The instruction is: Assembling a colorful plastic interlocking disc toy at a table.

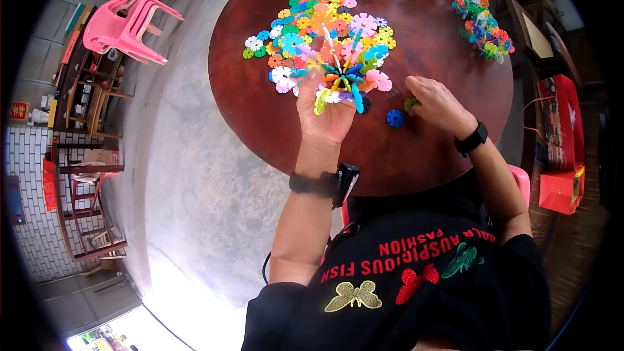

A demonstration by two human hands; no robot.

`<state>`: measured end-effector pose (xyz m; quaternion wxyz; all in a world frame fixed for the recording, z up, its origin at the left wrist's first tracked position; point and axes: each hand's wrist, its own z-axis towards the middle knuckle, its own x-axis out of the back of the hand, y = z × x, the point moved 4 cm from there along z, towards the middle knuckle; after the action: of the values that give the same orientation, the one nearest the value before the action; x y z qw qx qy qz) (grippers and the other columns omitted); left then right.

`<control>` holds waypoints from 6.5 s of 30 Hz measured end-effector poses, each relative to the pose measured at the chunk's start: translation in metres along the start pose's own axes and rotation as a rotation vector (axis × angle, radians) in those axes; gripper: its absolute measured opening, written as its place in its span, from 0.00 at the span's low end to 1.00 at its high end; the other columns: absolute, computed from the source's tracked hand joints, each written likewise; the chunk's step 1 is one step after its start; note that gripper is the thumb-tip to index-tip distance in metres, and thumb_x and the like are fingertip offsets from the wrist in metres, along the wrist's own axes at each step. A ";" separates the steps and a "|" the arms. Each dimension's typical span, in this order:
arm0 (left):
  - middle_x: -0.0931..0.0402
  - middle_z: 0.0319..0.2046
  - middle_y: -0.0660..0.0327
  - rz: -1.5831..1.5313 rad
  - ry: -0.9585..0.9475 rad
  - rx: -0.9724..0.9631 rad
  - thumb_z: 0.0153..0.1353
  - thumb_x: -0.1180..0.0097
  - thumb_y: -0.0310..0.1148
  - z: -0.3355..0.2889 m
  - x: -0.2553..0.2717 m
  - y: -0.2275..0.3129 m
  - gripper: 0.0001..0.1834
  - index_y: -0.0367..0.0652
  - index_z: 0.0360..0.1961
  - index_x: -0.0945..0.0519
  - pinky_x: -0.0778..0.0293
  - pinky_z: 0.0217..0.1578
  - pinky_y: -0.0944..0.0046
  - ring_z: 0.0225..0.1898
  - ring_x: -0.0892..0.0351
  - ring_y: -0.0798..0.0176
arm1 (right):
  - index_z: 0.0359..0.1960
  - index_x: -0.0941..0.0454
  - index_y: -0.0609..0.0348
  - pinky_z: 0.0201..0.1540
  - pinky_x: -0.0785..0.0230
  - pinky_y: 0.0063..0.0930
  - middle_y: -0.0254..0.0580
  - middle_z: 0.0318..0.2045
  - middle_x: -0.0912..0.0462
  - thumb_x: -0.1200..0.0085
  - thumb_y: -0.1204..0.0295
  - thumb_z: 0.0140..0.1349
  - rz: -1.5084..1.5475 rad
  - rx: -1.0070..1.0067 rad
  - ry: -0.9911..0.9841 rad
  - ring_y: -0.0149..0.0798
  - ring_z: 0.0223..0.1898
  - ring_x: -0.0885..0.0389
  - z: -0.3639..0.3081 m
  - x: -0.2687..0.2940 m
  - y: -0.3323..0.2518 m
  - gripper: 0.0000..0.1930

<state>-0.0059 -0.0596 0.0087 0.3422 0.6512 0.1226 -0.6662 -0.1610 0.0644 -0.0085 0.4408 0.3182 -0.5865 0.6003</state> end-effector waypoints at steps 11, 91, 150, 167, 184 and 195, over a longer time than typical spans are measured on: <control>0.30 0.53 0.46 0.179 -0.001 0.104 0.53 0.44 0.34 -0.004 -0.018 -0.023 0.35 0.33 0.61 0.39 0.35 0.58 0.41 0.57 0.31 0.42 | 0.36 0.25 0.63 0.23 0.36 0.15 0.30 0.23 0.24 0.50 0.79 0.59 0.717 -0.176 0.417 0.21 0.21 0.28 -0.018 0.087 -0.034 0.04; 0.29 0.54 0.52 0.371 -0.005 0.091 0.42 0.40 0.36 -0.015 -0.017 -0.029 0.39 0.37 0.59 0.34 0.37 0.59 0.40 0.57 0.30 0.49 | 0.28 0.27 0.62 0.23 0.38 0.29 0.43 0.16 0.30 0.43 0.76 0.50 0.322 -0.115 0.428 0.40 0.17 0.30 -0.021 0.123 -0.066 0.06; 0.22 0.43 0.47 0.199 -0.043 0.266 0.56 0.50 0.29 -0.010 -0.016 -0.033 0.22 0.29 0.52 0.31 0.29 0.52 0.49 0.45 0.22 0.48 | 0.26 0.31 0.63 0.19 0.37 0.27 0.41 0.15 0.28 0.47 0.78 0.51 0.314 -0.098 0.364 0.36 0.16 0.26 0.003 0.105 -0.052 0.05; 0.33 0.56 0.51 0.292 -0.188 0.188 0.47 0.42 0.24 -0.009 -0.016 -0.036 0.39 0.42 0.62 0.40 0.34 0.57 0.48 0.57 0.31 0.49 | 0.31 0.28 0.61 0.27 0.32 0.28 0.43 0.20 0.26 0.48 0.77 0.55 0.551 -0.207 0.229 0.45 0.22 0.25 0.006 0.109 -0.039 0.03; 0.37 0.60 0.48 0.124 -0.192 0.408 0.56 0.48 0.61 -0.015 -0.024 -0.043 0.45 0.46 0.66 0.45 0.34 0.55 0.41 0.57 0.33 0.40 | 0.39 0.24 0.59 0.23 0.36 0.16 0.32 0.23 0.24 0.50 0.73 0.61 0.320 0.184 0.114 0.23 0.20 0.29 0.052 0.108 -0.043 0.07; 0.37 0.60 0.46 0.115 -0.092 0.196 0.53 0.41 0.47 -0.011 -0.017 -0.023 0.40 0.46 0.64 0.41 0.40 0.60 0.43 0.61 0.38 0.39 | 0.35 0.25 0.60 0.39 0.29 0.35 0.44 0.33 0.22 0.46 0.74 0.55 -0.085 0.144 0.292 0.49 0.36 0.23 -0.011 0.053 0.007 0.06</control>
<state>-0.0125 -0.0311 0.0174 0.3197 0.6564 0.0035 -0.6833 -0.1874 0.0840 0.0350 0.5221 0.2829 -0.4578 0.6616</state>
